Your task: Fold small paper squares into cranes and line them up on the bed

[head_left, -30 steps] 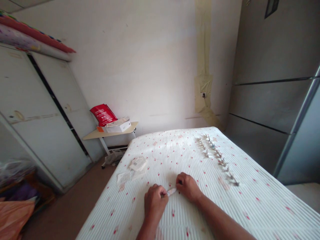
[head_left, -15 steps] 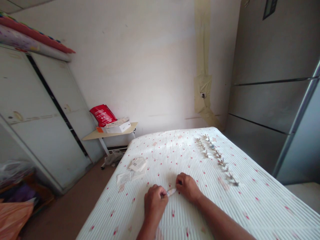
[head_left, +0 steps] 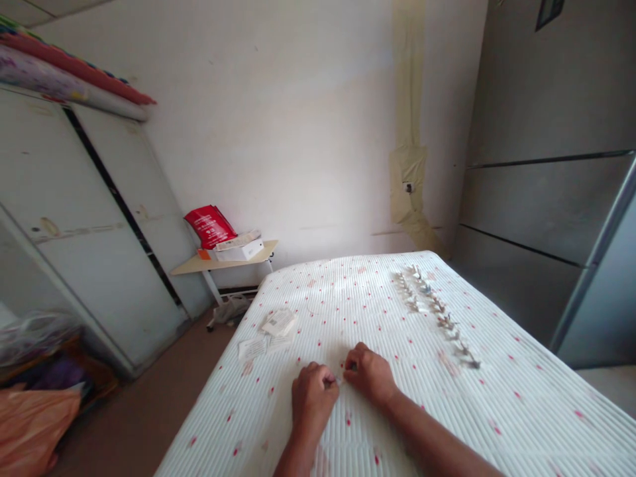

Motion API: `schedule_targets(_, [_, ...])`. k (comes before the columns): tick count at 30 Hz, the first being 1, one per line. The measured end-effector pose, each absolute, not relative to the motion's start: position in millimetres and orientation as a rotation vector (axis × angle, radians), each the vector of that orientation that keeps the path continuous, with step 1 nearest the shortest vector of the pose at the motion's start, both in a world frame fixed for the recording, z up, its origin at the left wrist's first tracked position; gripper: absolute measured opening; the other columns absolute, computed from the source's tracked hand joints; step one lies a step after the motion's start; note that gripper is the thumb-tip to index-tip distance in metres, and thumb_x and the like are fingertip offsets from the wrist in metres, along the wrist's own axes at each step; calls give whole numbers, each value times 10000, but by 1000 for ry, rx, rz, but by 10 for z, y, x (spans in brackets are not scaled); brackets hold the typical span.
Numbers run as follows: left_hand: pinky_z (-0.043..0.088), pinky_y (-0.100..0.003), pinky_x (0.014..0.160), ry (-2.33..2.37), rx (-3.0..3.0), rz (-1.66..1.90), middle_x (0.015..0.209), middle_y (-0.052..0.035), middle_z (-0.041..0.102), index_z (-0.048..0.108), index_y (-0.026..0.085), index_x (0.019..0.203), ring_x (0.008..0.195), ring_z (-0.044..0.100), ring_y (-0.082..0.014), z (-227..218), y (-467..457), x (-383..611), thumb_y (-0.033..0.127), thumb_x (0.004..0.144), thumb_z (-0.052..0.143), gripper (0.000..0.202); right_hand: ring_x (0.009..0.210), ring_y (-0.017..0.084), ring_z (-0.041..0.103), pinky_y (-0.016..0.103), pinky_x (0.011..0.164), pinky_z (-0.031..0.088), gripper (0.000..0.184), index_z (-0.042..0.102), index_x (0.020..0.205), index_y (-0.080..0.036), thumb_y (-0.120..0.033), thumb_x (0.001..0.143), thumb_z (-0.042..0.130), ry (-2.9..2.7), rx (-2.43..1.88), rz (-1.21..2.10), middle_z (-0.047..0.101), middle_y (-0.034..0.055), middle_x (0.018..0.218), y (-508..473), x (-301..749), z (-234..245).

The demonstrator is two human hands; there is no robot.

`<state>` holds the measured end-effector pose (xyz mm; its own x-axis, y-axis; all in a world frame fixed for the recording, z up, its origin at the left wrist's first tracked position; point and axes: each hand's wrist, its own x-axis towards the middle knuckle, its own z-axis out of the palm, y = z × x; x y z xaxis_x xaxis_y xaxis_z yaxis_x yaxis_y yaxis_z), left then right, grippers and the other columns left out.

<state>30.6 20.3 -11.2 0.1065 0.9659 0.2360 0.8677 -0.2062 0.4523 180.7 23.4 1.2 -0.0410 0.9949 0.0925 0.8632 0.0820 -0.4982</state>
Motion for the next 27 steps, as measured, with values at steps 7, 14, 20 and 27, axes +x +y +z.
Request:
schedule_targets(7, [346, -212, 720, 1861, 2106, 657, 775, 20, 618, 627, 194, 681, 805, 541, -121, -49, 175, 317, 116, 676, 555, 106, 692, 95, 562, 203, 540, 275, 119, 649, 786, -217, -210, 724, 547, -2022, -1832, 424, 589, -2, 867, 253, 1852, 3])
schedule_targets(14, [337, -218, 695, 1945, 2014, 642, 819, 18, 641, 626, 207, 761, 804, 551, -121, -32, 219, 360, 273, 747, 557, 97, 693, 101, 558, 205, 554, 290, 100, 645, 766, -204, -206, 726, 553, -2019, -1831, 446, 591, 7, 866, 250, 1840, 36])
schedule_targets(20, [302, -241, 652, 2013, 2058, 589, 772, 27, 629, 610, 214, 705, 761, 541, -128, -23, 228, 401, 308, 714, 602, 95, 699, 131, 566, 223, 541, 289, 95, 635, 741, -198, -261, 706, 572, -1963, -1926, 480, 594, 25, 841, 282, 1793, 81])
schedule_targets(27, [308, -251, 671, 2046, 2073, 513, 826, 17, 628, 619, 218, 752, 796, 542, -133, 3, 204, 420, 324, 728, 605, 110, 736, 159, 581, 234, 540, 295, 78, 627, 725, -195, -223, 697, 560, -1944, -2002, 491, 606, 48, 842, 318, 1743, 110])
